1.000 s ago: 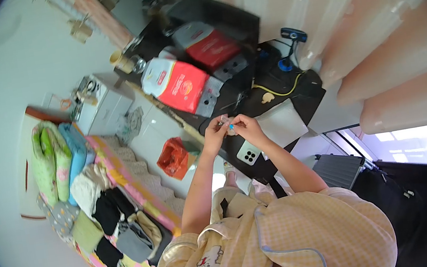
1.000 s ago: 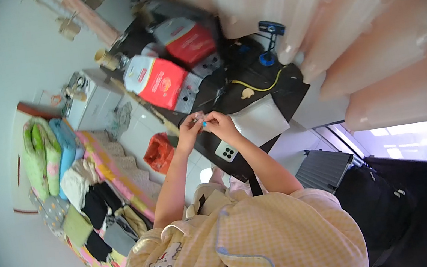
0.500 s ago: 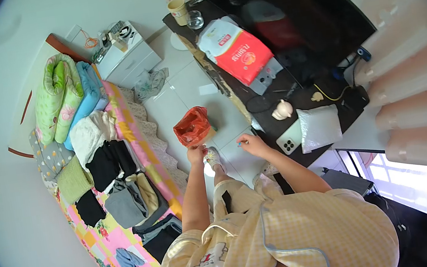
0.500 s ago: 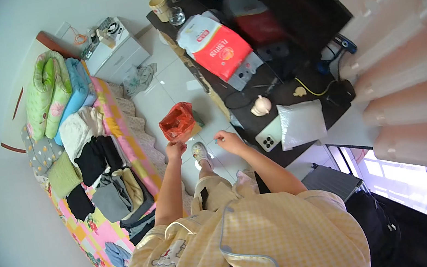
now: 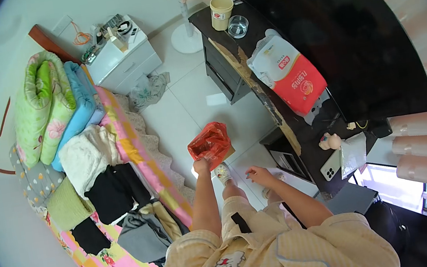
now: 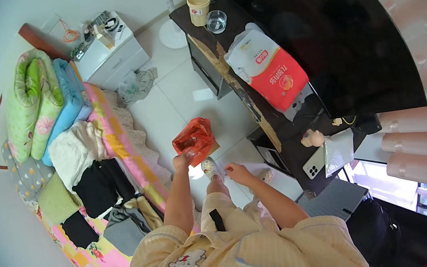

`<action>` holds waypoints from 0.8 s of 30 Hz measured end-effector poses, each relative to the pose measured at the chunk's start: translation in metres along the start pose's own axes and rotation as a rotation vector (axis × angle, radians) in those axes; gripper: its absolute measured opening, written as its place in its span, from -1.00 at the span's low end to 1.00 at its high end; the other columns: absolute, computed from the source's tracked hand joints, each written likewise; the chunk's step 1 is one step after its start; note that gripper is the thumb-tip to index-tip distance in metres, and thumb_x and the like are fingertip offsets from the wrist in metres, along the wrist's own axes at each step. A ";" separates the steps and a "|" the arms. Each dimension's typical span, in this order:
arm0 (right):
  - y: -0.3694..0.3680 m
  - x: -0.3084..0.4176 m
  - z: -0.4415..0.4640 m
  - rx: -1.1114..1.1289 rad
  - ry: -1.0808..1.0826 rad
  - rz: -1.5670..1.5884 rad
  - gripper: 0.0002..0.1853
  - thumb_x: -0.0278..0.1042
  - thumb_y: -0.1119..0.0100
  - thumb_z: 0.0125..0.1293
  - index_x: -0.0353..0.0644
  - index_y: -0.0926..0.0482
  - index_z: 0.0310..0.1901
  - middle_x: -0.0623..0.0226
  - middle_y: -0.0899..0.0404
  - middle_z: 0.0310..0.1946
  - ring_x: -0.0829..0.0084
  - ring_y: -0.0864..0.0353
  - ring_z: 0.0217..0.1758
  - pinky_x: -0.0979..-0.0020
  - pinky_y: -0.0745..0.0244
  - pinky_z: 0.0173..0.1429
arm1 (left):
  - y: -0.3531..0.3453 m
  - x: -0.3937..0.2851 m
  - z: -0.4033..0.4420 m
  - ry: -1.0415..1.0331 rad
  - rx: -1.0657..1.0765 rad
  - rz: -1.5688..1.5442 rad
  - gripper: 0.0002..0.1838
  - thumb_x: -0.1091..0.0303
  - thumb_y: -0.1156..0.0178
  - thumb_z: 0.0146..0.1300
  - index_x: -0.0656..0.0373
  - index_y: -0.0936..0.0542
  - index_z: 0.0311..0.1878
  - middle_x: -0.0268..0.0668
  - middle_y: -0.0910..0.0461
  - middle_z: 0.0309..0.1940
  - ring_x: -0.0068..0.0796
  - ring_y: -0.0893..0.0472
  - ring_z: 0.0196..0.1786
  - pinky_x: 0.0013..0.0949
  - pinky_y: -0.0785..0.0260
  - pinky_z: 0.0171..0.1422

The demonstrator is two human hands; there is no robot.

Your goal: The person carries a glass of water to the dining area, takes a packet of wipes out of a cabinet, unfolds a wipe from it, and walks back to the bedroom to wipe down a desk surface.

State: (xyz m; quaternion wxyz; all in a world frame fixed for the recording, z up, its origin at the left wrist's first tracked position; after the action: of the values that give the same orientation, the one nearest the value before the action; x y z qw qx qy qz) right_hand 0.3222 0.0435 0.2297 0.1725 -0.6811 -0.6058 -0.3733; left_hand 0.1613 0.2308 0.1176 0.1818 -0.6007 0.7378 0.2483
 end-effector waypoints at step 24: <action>0.040 -0.016 -0.021 -0.298 -0.104 0.011 -0.77 -0.36 -0.01 0.08 -0.17 -0.46 -0.20 0.20 -0.54 -0.33 0.33 -0.52 -0.29 0.40 -0.39 -0.20 | -0.069 -0.027 0.013 -0.639 0.402 1.049 -0.66 0.18 0.04 0.04 0.28 -0.47 -0.28 0.05 -0.50 -0.31 -0.04 -0.49 -0.20 -0.21 -0.32 -0.12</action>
State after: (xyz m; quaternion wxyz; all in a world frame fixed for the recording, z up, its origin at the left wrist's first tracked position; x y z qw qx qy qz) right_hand 0.3543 0.0096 0.2405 0.0398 -0.7210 -0.5480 -0.4222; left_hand 0.2335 0.2491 0.1117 0.3560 -0.0112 0.8751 0.3275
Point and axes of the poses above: each hand's wrist, its own z-axis towards the middle knuckle, its own y-axis out of the back of the hand, x = y × z, the point moved 10 cm from there along z, towards the middle knuckle
